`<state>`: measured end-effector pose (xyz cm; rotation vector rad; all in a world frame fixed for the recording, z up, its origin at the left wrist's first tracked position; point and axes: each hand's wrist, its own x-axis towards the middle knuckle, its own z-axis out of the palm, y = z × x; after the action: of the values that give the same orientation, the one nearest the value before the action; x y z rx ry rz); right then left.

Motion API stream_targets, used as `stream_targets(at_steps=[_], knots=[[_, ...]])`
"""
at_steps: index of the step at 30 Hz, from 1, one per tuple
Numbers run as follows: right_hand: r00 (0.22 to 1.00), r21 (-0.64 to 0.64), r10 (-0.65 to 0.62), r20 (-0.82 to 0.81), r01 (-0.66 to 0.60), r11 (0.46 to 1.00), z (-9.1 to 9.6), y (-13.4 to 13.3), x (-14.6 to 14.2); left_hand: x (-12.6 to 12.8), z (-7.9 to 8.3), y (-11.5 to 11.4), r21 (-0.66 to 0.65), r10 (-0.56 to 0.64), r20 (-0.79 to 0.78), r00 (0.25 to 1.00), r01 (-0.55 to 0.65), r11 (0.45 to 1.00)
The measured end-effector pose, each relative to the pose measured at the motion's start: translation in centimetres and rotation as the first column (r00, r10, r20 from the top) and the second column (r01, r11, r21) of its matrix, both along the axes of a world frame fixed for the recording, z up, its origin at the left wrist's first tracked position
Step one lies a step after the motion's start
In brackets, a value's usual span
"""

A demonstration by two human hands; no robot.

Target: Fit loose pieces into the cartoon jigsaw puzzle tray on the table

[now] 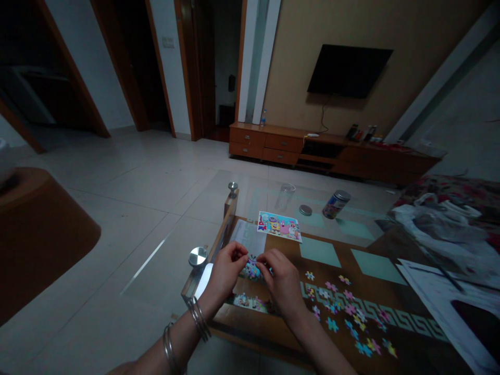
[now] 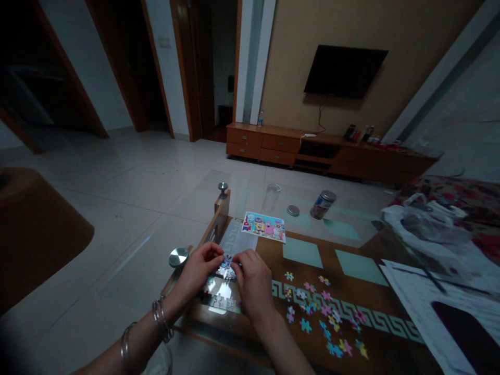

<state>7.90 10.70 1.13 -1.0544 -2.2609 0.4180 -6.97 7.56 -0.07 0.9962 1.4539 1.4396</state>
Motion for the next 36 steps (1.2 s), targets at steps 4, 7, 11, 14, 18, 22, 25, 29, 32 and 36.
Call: stream_targets(at_steps=[4,7,11,14,18,22,25,29,32,36], knots=[[1.000,0.014,0.006,0.023,-0.006,1.000,-0.2,-0.1,-0.1,0.0,0.0,-0.1,0.013,-0.004,-0.006,1.000,0.004,1.000],[0.999,0.037,0.000,0.040,-0.002,0.999,-0.3,-0.3,-0.2,0.0,0.0,-0.1,0.007,-0.013,-0.011,1.000,0.013,1.000],[0.999,0.061,-0.022,0.025,0.021,0.998,-0.4,-0.4,-0.4,0.1,-0.1,-0.1,0.009,-0.056,-0.015,0.998,0.056,0.998],[1.000,0.062,-0.025,0.011,0.024,0.998,-0.6,-0.4,-0.4,0.2,-0.1,-0.2,0.013,-0.077,0.015,0.997,0.076,0.997],[1.000,0.047,0.003,0.009,-0.004,0.999,-0.5,-0.4,-0.4,0.1,-0.2,-0.1,0.017,-0.062,0.046,0.997,0.061,0.998],[0.999,0.035,0.006,-0.037,-0.005,0.999,-0.2,-0.2,-0.2,-0.6,-0.2,0.2,-0.012,0.008,0.100,0.995,-0.007,1.000],[0.997,0.026,-0.010,-0.070,0.012,1.000,-0.1,0.0,0.1,-1.3,-0.1,0.4,-0.020,0.038,0.094,0.995,-0.036,0.999],[0.998,0.002,-0.012,-0.067,0.012,1.000,-0.1,0.1,0.2,-1.9,-0.2,0.6,-0.012,0.059,0.060,0.996,-0.059,0.998],[0.999,-0.008,0.000,-0.050,-0.001,1.000,-0.2,0.0,0.2,-1.9,-0.7,0.6,0.003,0.067,0.031,0.997,-0.067,0.998],[0.999,0.004,0.004,-0.048,-0.004,1.000,-0.2,0.0,0.1,-1.7,-1.2,0.7,0.006,0.050,0.021,0.999,-0.050,0.999]])
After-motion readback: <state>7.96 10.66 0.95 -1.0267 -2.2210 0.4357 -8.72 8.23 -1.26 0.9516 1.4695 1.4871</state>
